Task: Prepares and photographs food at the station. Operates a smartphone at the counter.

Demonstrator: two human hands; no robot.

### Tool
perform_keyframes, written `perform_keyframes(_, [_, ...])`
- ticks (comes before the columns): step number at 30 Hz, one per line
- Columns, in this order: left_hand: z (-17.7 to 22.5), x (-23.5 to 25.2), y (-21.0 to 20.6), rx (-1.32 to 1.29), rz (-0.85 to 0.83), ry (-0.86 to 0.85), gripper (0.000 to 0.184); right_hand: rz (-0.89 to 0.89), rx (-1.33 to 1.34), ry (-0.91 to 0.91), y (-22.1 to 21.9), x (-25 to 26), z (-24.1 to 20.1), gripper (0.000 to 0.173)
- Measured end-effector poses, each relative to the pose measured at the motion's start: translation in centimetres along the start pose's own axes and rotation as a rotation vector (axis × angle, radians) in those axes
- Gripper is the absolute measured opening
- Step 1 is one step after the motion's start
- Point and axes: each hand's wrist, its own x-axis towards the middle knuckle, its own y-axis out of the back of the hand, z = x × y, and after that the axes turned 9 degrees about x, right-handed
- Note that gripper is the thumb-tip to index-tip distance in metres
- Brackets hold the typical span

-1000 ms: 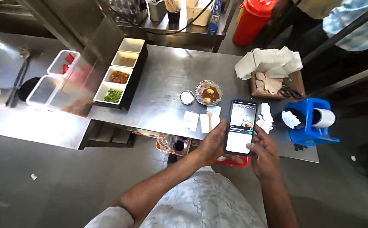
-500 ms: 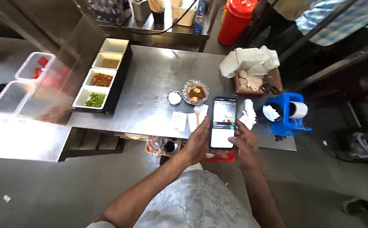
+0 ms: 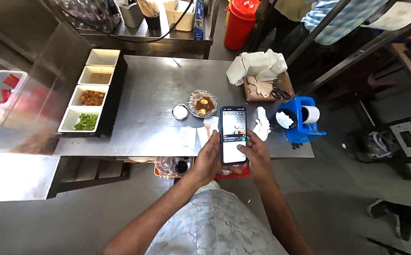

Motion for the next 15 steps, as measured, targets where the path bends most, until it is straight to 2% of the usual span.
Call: perform_keyframes(15, [0.12, 0.22, 0.04, -0.007, -0.020, 0.031, 0.072, 0.010, -0.010, -0.006, 0.35, -0.24, -0.09, 0.053])
